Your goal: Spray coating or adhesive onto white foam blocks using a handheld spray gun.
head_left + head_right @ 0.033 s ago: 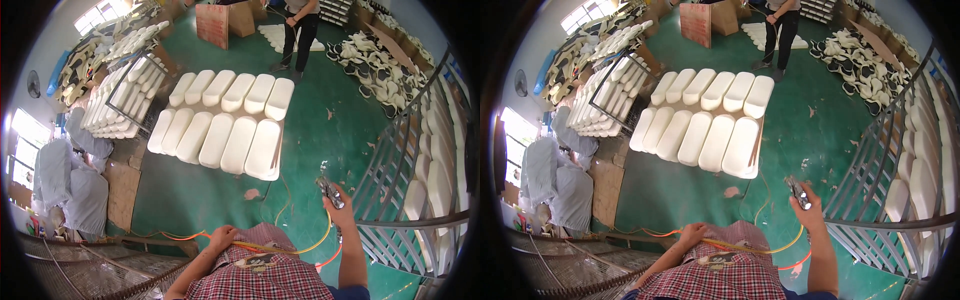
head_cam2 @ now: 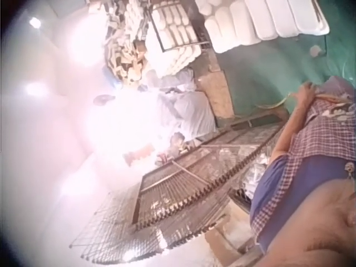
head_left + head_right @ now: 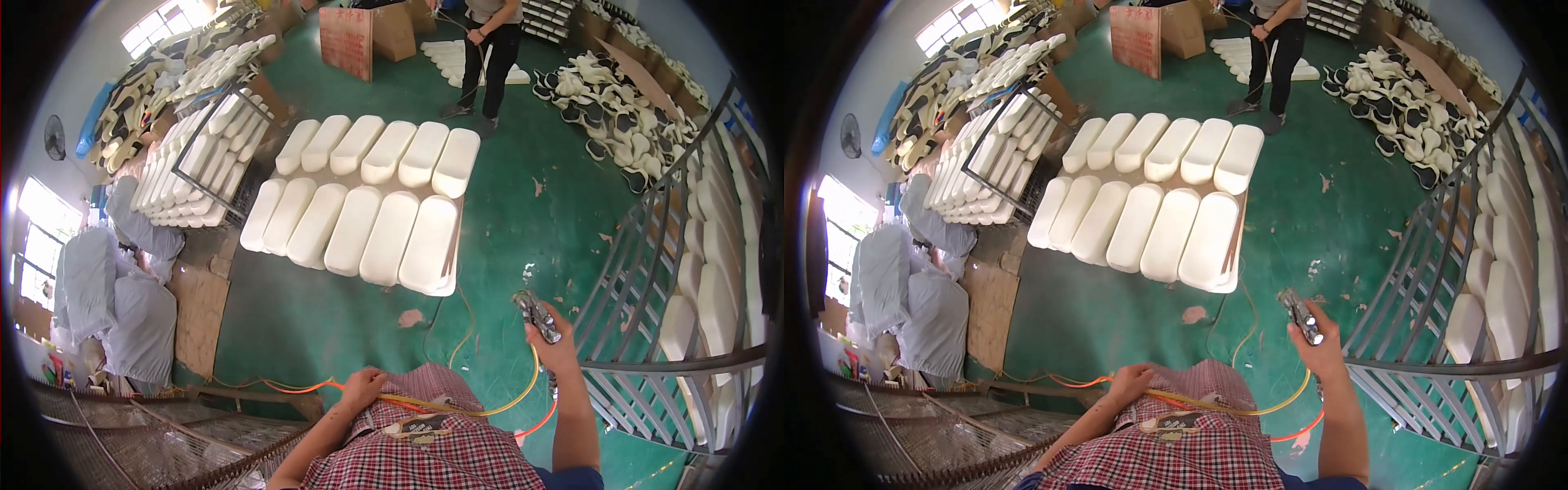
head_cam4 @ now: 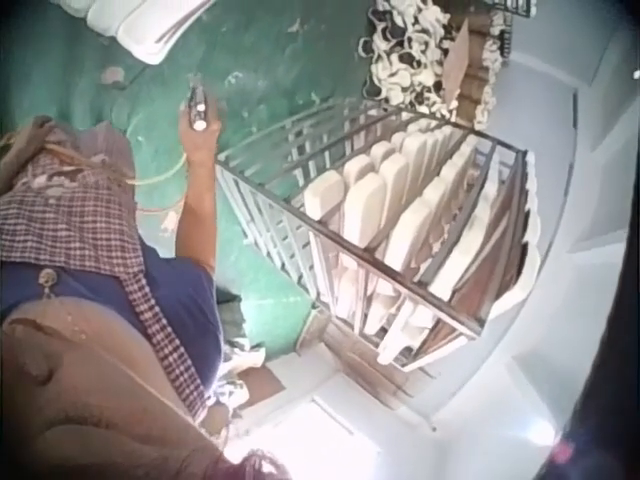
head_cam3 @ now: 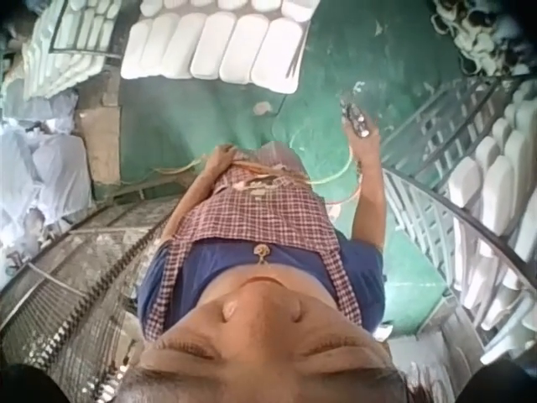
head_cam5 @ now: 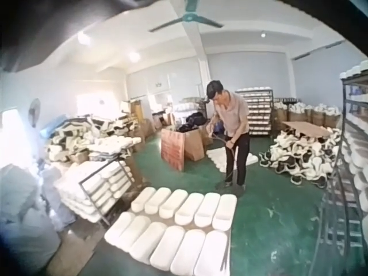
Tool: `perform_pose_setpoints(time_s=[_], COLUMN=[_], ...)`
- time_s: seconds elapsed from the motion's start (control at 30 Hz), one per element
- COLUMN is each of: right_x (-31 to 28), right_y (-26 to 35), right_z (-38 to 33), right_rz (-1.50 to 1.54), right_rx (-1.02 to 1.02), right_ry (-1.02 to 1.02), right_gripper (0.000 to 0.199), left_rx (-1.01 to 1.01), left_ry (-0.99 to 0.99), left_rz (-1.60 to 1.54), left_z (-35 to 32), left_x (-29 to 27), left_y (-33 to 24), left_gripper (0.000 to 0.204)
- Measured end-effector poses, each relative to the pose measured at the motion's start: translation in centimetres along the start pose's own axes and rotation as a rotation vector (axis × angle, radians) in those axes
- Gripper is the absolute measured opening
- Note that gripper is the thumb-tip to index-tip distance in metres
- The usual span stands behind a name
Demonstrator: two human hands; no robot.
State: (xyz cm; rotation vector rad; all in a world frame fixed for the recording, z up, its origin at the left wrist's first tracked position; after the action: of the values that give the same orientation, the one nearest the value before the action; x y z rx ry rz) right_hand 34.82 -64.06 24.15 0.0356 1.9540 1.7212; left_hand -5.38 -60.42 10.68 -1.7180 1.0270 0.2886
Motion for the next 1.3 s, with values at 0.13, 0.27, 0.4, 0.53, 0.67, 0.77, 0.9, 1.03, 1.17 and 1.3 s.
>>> perform_pose_setpoints(time_s=[0.13, 0.27, 0.4, 0.53, 0.67, 0.77, 0.9, 1.03, 1.17, 1.3], right_x=[0.5, 2.3, 4.3, 7.0, 11.1, 14.7, 17.2, 22.8, 23.4, 29.7], right_y=[0.8, 0.9, 1.1, -1.2, -3.0, -2.4, -3.2, -1.9, -3.6, 2.3], right_z=[1.5, 2.3, 2.7, 3.1, 3.0, 3.1, 1.7, 2.7, 0.1, 6.0], right_rz=[0.079, -0.005, 0.056, 0.116, 0.114, -0.005, -0.098, -0.056, -0.211, -0.428], right_rx=[0.033, -0.016, 0.166, 0.321, 0.528, 0.585, 0.731, 0.915, 1.139, 1.373], right_ry=[-0.05, 0.012, -0.072, -0.073, -0.14, -0.16, -0.187, -0.137, -0.144, -0.03], right_gripper=[0.044, 0.043, 0.044, 0.038, 0.028, 0.013, 0.014, 0.02, 0.027, 0.039], left_rx=[0.04, 0.044, 0.126, 0.11, -0.313, -0.549, -0.735, -0.693, -0.493, -0.463], left_ry=[0.039, 0.159, 0.213, 0.254, 0.363, 0.217, -0.143, -0.356, -0.271, -0.169], left_rz=[0.034, 0.07, 0.013, -0.107, -0.606, -0.995, -1.23, -0.98, -0.953, -0.696], left_z=[2.0, 5.4, 9.1, 13.8, 18.5, 23.5, 31.7, 40.4, 48.5, 52.0], left_x=[0.0, 0.1, 0.8, -1.2, -2.2, -3.3, -5.2, -7.7, -5.8, -7.9], left_y=[0.0, 0.2, 4.0, 5.8, 13.5, 21.7, 31.1, 41.5, 38.5, 41.0], left_gripper=[0.029, 0.031, 0.034, 0.033, 0.026, 0.021, 0.018, 0.021, 0.036, 0.042])
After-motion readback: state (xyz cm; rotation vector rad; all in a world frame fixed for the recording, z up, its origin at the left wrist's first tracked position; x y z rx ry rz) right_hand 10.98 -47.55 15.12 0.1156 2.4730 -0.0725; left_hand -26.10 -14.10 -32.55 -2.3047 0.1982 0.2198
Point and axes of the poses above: each hand's wrist, its own z-axis towards the middle knuckle, its own x-axis out of the palm, y = z × x, the point moved 9 cm from there along z, towards the middle knuckle, and after that the axes turned 3 degrees about x, right-handed, at the moved point
